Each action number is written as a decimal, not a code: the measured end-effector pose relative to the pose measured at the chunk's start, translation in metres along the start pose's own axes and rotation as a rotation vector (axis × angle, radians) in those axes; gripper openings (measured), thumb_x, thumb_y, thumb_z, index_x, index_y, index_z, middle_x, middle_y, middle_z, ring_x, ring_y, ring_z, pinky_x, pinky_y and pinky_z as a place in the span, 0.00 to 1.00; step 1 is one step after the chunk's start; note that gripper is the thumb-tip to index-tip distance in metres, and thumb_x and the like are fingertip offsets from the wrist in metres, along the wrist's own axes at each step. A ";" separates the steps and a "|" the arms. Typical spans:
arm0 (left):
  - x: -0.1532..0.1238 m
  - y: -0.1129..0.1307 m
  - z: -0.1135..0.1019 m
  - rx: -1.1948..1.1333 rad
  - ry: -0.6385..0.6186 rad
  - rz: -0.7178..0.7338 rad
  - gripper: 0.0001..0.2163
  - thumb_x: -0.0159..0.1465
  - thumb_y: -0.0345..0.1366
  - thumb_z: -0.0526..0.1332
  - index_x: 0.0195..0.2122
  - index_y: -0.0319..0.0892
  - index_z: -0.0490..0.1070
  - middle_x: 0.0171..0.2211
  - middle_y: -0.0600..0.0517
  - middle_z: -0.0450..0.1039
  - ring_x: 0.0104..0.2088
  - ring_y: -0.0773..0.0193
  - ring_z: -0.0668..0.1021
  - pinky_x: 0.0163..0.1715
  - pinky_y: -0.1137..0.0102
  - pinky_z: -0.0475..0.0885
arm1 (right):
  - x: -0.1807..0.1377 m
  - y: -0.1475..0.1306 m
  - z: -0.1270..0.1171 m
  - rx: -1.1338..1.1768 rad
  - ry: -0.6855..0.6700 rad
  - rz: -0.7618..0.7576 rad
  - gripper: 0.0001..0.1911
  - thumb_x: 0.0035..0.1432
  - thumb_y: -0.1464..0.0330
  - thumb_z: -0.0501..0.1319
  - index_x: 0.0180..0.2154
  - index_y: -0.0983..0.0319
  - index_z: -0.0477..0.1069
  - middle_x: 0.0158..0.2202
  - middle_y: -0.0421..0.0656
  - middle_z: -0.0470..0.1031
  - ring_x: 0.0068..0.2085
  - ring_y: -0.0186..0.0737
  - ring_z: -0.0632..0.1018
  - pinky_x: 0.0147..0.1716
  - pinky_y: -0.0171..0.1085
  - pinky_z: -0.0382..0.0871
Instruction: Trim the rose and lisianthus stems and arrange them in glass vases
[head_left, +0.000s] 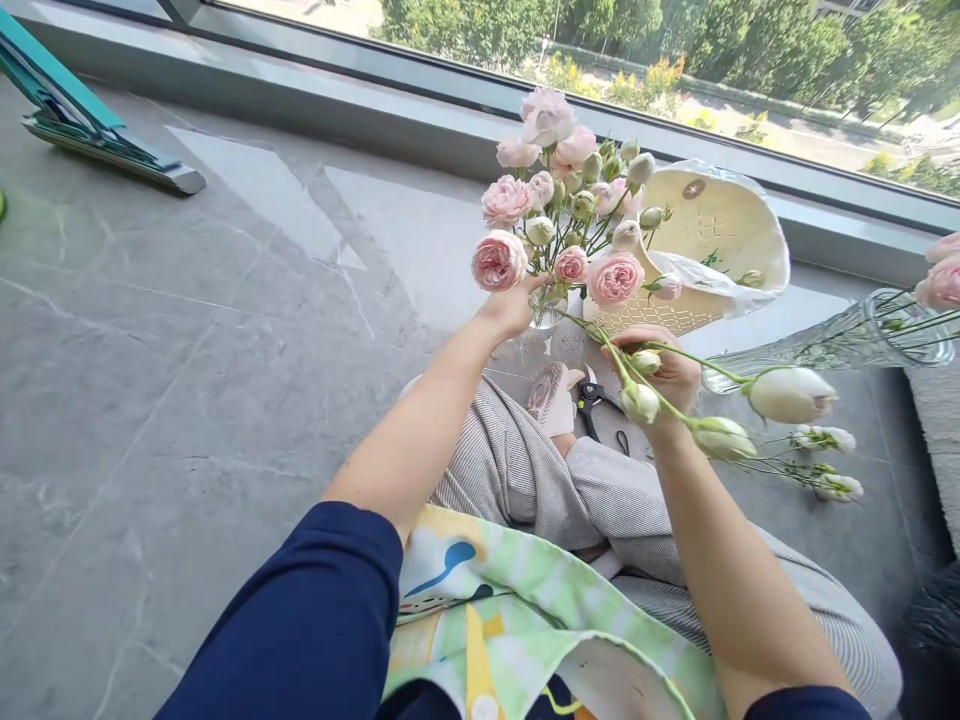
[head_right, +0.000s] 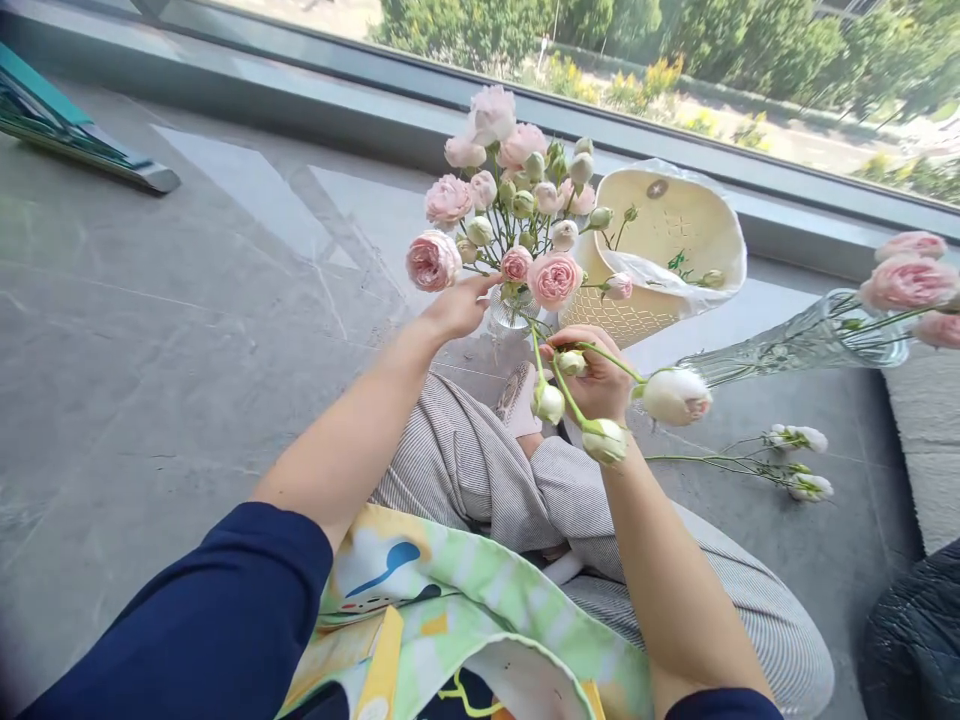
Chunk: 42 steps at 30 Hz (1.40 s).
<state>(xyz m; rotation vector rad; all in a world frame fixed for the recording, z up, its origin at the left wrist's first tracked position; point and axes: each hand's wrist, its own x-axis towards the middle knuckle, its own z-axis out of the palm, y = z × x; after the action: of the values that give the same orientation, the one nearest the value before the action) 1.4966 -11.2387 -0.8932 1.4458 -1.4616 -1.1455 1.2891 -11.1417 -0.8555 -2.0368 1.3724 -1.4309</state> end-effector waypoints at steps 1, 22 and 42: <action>0.000 0.002 0.000 0.049 -0.028 0.023 0.24 0.50 0.17 0.56 0.45 0.44 0.77 0.48 0.50 0.76 0.54 0.53 0.72 0.60 0.61 0.60 | 0.001 0.000 0.009 -0.003 0.025 -0.029 0.06 0.56 0.61 0.64 0.31 0.57 0.73 0.31 0.42 0.75 0.34 0.40 0.76 0.35 0.42 0.74; 0.022 -0.011 0.000 0.082 -0.090 0.269 0.25 0.51 0.21 0.54 0.49 0.39 0.75 0.51 0.50 0.75 0.56 0.55 0.72 0.60 0.64 0.61 | 0.021 0.029 0.090 -0.196 0.055 0.006 0.08 0.61 0.63 0.57 0.35 0.59 0.71 0.35 0.45 0.75 0.39 0.40 0.76 0.44 0.41 0.71; 0.032 -0.035 0.011 -0.424 -0.068 0.230 0.21 0.49 0.26 0.60 0.46 0.34 0.74 0.46 0.43 0.77 0.48 0.53 0.76 0.51 0.63 0.68 | 0.044 0.079 0.147 -0.447 0.099 0.108 0.07 0.54 0.71 0.54 0.29 0.62 0.70 0.30 0.45 0.75 0.31 0.39 0.74 0.30 0.34 0.64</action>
<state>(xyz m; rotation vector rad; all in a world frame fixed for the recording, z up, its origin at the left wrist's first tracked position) 1.4951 -11.2685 -0.9315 0.9329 -1.2916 -1.2731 1.3740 -11.2561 -0.9529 -2.1231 1.9582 -1.2800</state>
